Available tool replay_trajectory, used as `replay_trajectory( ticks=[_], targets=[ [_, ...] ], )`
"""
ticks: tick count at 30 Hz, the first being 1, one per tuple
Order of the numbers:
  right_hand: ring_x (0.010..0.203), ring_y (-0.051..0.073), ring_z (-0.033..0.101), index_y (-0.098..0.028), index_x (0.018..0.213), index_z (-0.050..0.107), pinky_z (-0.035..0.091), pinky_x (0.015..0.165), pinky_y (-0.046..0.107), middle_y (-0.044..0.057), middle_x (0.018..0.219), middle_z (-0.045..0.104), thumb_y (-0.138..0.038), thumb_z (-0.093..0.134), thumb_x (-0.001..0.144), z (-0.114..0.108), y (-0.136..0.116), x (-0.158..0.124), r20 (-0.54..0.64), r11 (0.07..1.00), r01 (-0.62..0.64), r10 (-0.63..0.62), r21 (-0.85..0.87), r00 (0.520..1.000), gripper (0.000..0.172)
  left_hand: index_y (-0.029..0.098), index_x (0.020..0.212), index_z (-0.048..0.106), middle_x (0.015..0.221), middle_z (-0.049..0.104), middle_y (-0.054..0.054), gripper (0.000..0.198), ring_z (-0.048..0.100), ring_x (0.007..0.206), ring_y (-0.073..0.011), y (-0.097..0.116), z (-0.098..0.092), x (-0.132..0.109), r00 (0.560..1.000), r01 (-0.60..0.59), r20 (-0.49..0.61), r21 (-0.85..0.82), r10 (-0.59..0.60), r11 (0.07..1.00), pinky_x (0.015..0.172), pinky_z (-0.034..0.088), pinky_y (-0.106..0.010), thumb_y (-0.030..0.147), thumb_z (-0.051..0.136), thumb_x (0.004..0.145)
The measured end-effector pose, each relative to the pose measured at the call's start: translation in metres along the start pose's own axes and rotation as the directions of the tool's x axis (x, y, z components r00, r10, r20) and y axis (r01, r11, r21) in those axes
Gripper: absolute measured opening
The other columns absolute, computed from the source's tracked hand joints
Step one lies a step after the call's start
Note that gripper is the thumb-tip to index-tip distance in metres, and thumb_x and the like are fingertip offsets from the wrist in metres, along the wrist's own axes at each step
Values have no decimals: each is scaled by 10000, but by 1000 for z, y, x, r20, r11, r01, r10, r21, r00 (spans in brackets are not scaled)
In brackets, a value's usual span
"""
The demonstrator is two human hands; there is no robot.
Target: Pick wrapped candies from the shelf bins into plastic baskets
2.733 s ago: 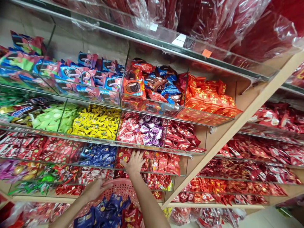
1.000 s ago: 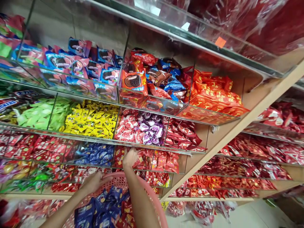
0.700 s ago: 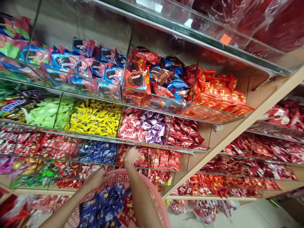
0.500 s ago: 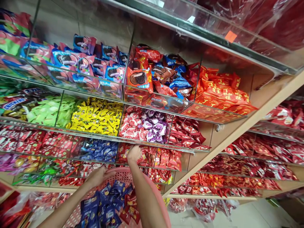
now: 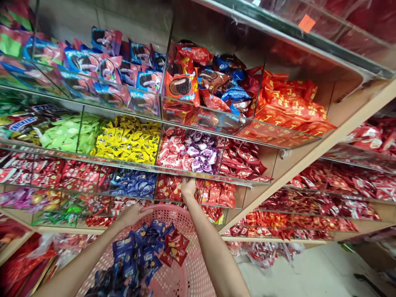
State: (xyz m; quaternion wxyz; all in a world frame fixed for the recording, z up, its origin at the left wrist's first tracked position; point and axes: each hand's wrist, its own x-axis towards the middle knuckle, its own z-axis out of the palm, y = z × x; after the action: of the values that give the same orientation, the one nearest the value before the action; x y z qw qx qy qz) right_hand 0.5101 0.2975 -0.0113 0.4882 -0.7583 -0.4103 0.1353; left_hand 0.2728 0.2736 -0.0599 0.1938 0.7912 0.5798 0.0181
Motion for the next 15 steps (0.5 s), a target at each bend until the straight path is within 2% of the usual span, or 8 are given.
replay_trajectory(
  ticks=[3, 7, 12, 15],
  targets=[
    [602, 138, 526, -137, 851, 518, 397, 552, 231, 38, 695, 591, -393, 475, 761, -16, 2, -9, -3, 994, -31, 31, 108, 1000, 275, 186, 697, 584, 633, 621, -49, 722, 557, 569, -182, 2, -3, -2, 1000, 4, 2, -20, -4, 1000, 486, 276, -237, 797, 203, 649],
    [489, 95, 394, -164, 783, 471, 339, 472, 210, -49, 565, 444, -405, 508, 740, -29, 0, -17, -12, 974, -54, 58, 221, 998, 247, 188, 675, 570, 605, 617, -46, 706, 559, 563, -187, 7, -5, -6, 1000, 6, 12, -20, -6, 1000, 483, 267, -238, 797, 215, 644],
    [441, 79, 308, -184, 728, 429, 285, 418, 200, -87, 501, 342, -381, 520, 726, -37, -5, -22, 23, 938, -123, 122, 323, 992, 218, 184, 697, 578, 609, 613, -53, 738, 553, 552, -193, 9, -4, -6, 1000, -16, 2, 6, 16, 1000, 476, 259, -244, 806, 184, 642],
    [445, 76, 328, -189, 689, 433, 299, 427, 196, -82, 502, 363, -405, 534, 708, -54, -5, -43, 96, 922, -128, 99, 365, 990, 239, 184, 690, 576, 620, 608, -54, 750, 544, 541, -189, 5, -2, -4, 1000, -7, -5, 15, 7, 1000, 471, 253, -246, 817, 178, 628]
  ],
)
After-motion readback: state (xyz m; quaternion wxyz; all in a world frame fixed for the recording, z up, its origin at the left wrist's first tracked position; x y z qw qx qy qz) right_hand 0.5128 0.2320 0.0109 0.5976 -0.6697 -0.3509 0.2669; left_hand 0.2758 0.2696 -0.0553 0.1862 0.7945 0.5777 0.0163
